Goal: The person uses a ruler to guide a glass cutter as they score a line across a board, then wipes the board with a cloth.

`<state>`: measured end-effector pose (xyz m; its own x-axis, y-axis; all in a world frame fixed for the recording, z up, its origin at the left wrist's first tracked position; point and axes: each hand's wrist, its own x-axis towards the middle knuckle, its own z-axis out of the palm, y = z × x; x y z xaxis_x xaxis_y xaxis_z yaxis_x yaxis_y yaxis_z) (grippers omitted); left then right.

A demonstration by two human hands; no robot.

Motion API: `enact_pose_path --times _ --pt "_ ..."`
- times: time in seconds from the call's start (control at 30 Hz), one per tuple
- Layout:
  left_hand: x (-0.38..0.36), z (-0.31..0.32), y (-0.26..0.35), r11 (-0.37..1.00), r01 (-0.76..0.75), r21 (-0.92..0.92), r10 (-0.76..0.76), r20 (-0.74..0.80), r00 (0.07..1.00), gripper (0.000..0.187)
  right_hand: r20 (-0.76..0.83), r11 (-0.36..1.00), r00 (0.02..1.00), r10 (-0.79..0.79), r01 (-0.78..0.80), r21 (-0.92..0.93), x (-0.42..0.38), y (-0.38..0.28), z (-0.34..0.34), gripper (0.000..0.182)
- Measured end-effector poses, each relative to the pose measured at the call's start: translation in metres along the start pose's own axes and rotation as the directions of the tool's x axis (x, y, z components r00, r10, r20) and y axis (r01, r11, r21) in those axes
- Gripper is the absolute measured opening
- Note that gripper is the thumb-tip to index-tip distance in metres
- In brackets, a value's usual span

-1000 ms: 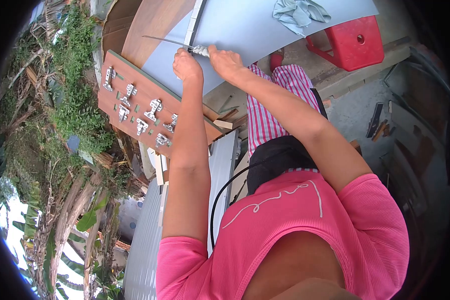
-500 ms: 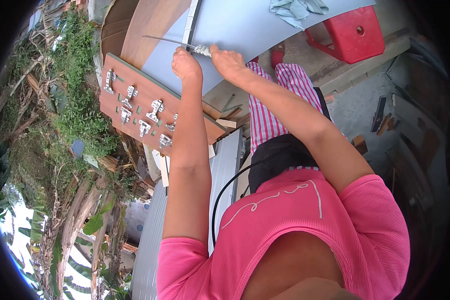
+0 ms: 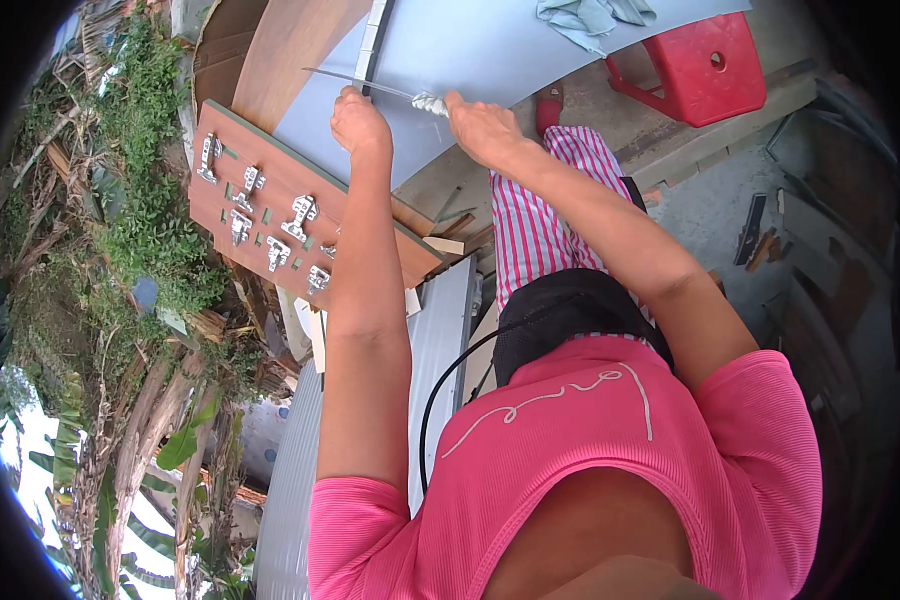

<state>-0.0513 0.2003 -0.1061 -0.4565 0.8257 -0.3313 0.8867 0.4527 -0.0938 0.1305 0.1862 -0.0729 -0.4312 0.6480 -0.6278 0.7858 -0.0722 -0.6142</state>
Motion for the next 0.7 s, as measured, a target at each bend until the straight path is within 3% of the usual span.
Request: enact_pose_path --times 0.07,0.17,0.33,0.7 --pt "-0.006 0.009 0.002 0.994 -0.103 0.046 0.106 -0.054 0.993 0.005 0.009 1.000 1.000 0.008 -0.008 0.001 -0.007 0.001 0.009 0.014" --pt "-0.009 0.006 0.005 0.995 -0.092 0.039 0.094 -0.049 0.994 0.006 0.032 0.999 0.998 0.048 -0.049 0.009 0.001 -0.009 0.021 0.015" --pt "-0.008 0.005 0.005 0.995 -0.090 0.049 0.093 -0.062 0.994 0.006 -0.028 0.999 0.999 -0.020 0.021 0.040 0.034 -0.026 0.015 0.018" --pt "-0.009 0.008 0.006 0.995 -0.090 0.044 0.093 -0.071 0.993 0.007 -0.056 1.000 0.998 0.009 -0.008 0.005 0.010 -0.011 0.023 0.014"
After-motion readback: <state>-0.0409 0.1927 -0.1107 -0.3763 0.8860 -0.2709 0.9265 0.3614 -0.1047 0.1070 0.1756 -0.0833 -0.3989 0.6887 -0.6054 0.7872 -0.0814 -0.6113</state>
